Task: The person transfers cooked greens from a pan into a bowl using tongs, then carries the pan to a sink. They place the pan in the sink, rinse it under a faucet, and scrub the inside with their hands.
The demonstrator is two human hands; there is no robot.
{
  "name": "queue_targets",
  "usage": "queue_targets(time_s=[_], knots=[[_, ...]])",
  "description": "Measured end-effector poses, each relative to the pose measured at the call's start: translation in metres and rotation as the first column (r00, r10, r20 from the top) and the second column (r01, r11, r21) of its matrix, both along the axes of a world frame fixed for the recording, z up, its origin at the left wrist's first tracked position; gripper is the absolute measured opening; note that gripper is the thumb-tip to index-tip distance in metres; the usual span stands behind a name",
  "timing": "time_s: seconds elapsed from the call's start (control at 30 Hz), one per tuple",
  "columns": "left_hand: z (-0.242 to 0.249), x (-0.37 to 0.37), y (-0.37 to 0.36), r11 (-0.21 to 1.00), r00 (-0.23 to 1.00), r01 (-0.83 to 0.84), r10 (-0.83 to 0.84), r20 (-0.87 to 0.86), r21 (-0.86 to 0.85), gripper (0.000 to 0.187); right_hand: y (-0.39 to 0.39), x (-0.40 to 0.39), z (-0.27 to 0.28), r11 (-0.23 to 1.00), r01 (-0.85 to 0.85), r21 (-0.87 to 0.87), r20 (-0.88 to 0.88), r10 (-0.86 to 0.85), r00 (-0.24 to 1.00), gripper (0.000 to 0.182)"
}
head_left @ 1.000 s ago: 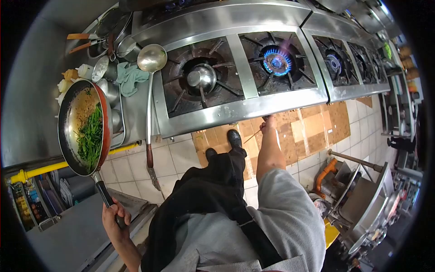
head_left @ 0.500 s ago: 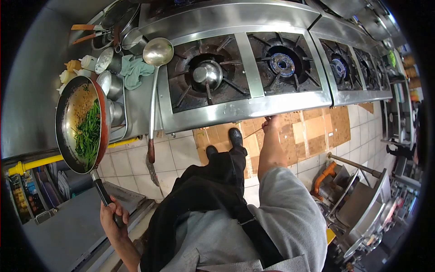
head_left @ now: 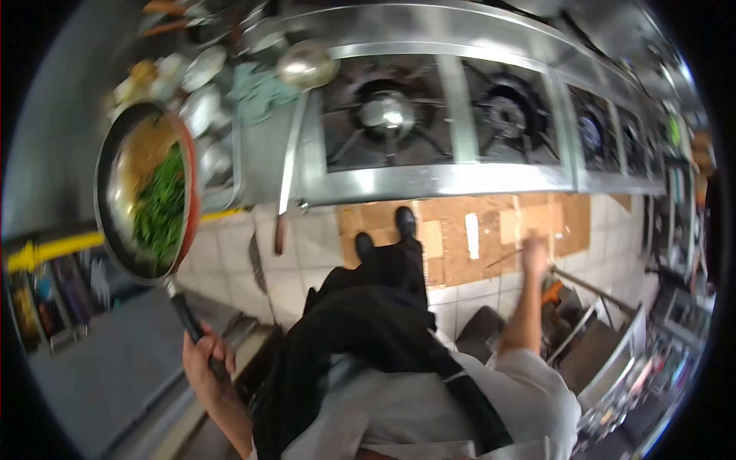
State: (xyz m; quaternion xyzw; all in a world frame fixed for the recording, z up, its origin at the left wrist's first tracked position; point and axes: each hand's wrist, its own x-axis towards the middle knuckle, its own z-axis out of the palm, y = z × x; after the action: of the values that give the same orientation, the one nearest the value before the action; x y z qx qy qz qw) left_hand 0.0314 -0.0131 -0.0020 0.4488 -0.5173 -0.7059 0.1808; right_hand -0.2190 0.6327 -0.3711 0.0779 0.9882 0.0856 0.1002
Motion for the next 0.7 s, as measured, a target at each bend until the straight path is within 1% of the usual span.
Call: queue_targets(time_s=[0.03,0.07,0.1,0.13,0.17,0.23,0.27,0.3,0.33,0.37,0.4,0.43,0.5,0.57,0.6,0.63,0.67,0.7], knots=[[0.000,0.000,0.000,0.998,0.998,-0.063,0.063,0.004,0.013,0.021,-0.001,-0.019,0.037,0.957,-0.014,-0.289,-0.178,-0.039,0.983,0.037],[0.001,0.002,-0.004,0.997,0.998,-0.066,0.066,-0.007,0.030,0.021,0.004,-0.053,0.056,0.558,0.410,-0.721,0.098,-0.504,0.858,0.043],[0.008,-0.004,-0.001,0.999,1.000,-0.030,0.030,-0.010,0.018,0.020,-0.066,-0.064,0.144,0.192,0.262,-0.946,0.154,-0.445,0.882,0.040],[0.010,-0.001,-0.004,1.000,1.000,0.006,-0.006,-0.029,0.021,0.019,-0.117,-0.077,0.184,0.037,0.106,-0.994,0.086,-0.357,0.930,0.036],[0.010,0.006,-0.009,1.000,0.999,-0.014,0.014,-0.030,0.018,0.019,-0.168,-0.090,0.208,-0.142,-0.044,-0.989,0.000,-0.295,0.956,0.032],[-0.007,0.007,0.003,0.998,0.999,-0.028,0.030,-0.023,0.059,0.019,-0.261,-0.102,0.242,-0.116,0.039,-0.992,0.070,-0.279,0.958,0.028],[-0.011,0.009,0.005,0.997,0.999,-0.039,0.040,-0.013,0.062,0.019,-0.301,-0.105,0.238,-0.099,0.063,-0.993,0.075,-0.123,0.990,0.027],[-0.014,0.007,0.006,0.997,0.999,-0.043,0.044,0.000,0.069,0.019,-0.347,-0.105,0.232,-0.149,0.161,-0.976,0.158,0.029,0.987,0.027],[-0.017,0.006,0.008,0.996,0.999,-0.048,0.048,0.009,0.076,0.019,-0.384,-0.106,0.212,-0.184,0.236,-0.954,0.192,0.230,0.954,0.023],[-0.018,0.005,0.008,0.996,0.998,-0.058,0.056,0.019,0.071,0.019,-0.424,-0.103,0.198,-0.134,0.257,-0.957,0.191,0.375,0.907,0.019],[-0.018,-0.001,0.009,0.996,0.998,-0.057,0.055,0.032,0.063,0.019,-0.465,-0.101,0.169,-0.135,0.291,-0.947,0.206,0.439,0.875,0.017],[-0.016,-0.003,0.009,0.997,0.998,-0.059,0.057,0.041,0.047,0.020,-0.505,-0.094,0.155,-0.123,0.290,-0.949,0.189,0.512,0.838,0.017],[-0.011,-0.010,0.007,0.997,0.994,-0.077,0.075,0.082,0.015,0.021,-0.580,-0.087,0.099,-0.156,0.336,-0.929,0.168,0.630,0.758,0.017],[-0.004,0.000,0.007,0.988,0.985,-0.151,0.150,0.080,0.008,0.020,-0.644,-0.080,0.090,-0.066,0.322,-0.944,0.170,0.741,0.649,0.024],[0.004,0.010,0.011,0.989,0.985,-0.150,0.150,0.084,-0.012,0.020,-0.657,-0.073,0.097,-0.084,0.328,-0.941,0.160,0.744,0.649,0.024],[0.009,0.014,0.012,0.986,0.982,-0.168,0.169,0.089,-0.019,0.020,-0.665,-0.071,0.097,0.012,-0.103,-0.995,-0.066,0.691,0.720,0.028],[0.017,0.016,0.008,0.983,0.979,-0.180,0.183,0.091,-0.038,0.020,-0.676,-0.071,0.102,0.128,-0.504,-0.854,-0.310,0.654,0.690,0.033],[0.026,0.019,0.002,0.984,0.981,-0.169,0.174,0.091,-0.062,0.020,-0.682,-0.074,0.112,0.113,-0.500,-0.859,-0.323,0.639,0.699,0.033]])
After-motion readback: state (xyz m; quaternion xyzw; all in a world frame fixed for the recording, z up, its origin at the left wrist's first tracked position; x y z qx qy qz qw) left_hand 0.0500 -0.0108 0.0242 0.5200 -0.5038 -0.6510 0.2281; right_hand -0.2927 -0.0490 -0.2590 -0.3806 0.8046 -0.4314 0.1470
